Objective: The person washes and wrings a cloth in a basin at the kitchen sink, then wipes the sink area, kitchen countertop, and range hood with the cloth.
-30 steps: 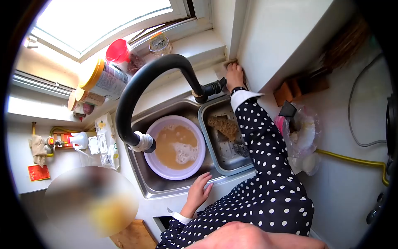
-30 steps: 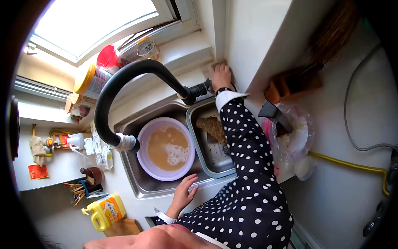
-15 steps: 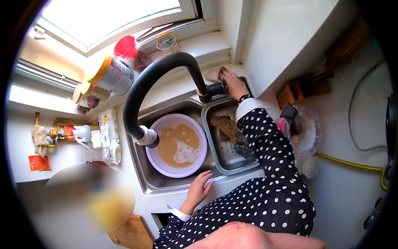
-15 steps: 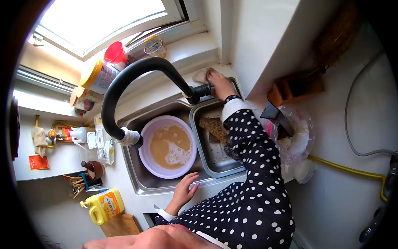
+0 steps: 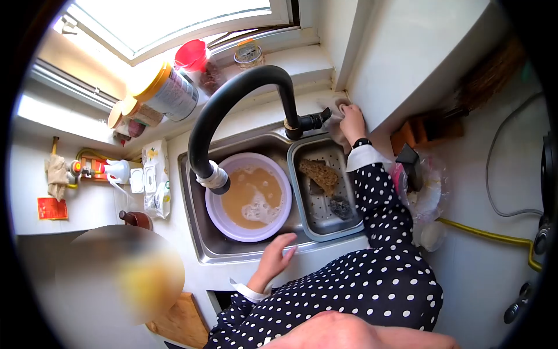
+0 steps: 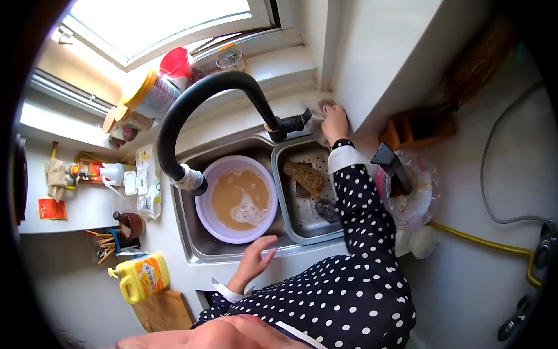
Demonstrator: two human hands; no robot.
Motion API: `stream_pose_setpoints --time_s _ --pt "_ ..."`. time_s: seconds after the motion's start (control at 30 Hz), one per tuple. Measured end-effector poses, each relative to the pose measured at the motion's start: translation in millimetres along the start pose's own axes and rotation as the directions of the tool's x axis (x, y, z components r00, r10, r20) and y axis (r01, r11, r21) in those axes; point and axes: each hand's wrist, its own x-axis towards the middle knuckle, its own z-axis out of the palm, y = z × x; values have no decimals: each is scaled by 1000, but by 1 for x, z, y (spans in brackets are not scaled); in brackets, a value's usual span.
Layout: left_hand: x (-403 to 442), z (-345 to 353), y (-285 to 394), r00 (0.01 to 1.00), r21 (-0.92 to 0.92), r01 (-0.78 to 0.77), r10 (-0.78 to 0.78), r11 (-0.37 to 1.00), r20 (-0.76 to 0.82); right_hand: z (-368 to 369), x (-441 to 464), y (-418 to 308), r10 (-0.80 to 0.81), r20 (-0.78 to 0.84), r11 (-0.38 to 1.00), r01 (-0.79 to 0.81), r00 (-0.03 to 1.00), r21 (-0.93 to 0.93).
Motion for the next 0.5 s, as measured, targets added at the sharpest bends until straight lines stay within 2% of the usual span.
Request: stream_pose_setpoints --time_s 0.07,0.1,0.17,0.2,0.23,0.27,0.3,0.33,0.37,0.4,0.47,0.5 --pt "13 -12 -4 999 53 32 -31 998 -25 -1 -10 -11 190 -94 978 -179 977 111" --pt "25 -16 -6 996 -61 71 -74 996 -58 -7 -19 -25 227 -142 953 -189 963 238" --pt "48 -27 0 986 -272 90 -124 958 -113 -22 -46 -57 244 -163 955 -208 956 210" --pt "64 -30 7 983 -366 58 -118 929 -144 -38 -63 -80 248 -84 933 -214 965 290" --pt "78 -26 10 963 -499 32 -159 866 -216 -48 -80 -96 235 77 927 -247 969 280" --pt "91 -21 11 938 -619 -8 -207 786 -276 -40 -103 -112 150 -35 934 -130 988 332" --pt "106 -21 8 932 -725 19 -274 689 -236 -47 -123 -142 98 10 941 -96 995 325" --pt "118 -22 1 924 -815 49 -336 578 -182 -50 -138 -163 -14 156 888 -59 988 455" --pt "124 -23 -3 914 -886 83 -390 456 -115 -45 -151 -174 -191 305 818 -21 933 575" --pt "128 -27 0 905 -936 67 -417 345 -89 -39 -164 -185 -144 349 811 -92 926 578" --pt "142 -31 -19 903 -953 -34 -399 300 -158 -38 -168 -189 -214 285 792 -5 934 610" --pt "156 -32 -28 844 -911 -122 -441 393 -303 -43 -168 -191 -201 278 808 -2 939 589"
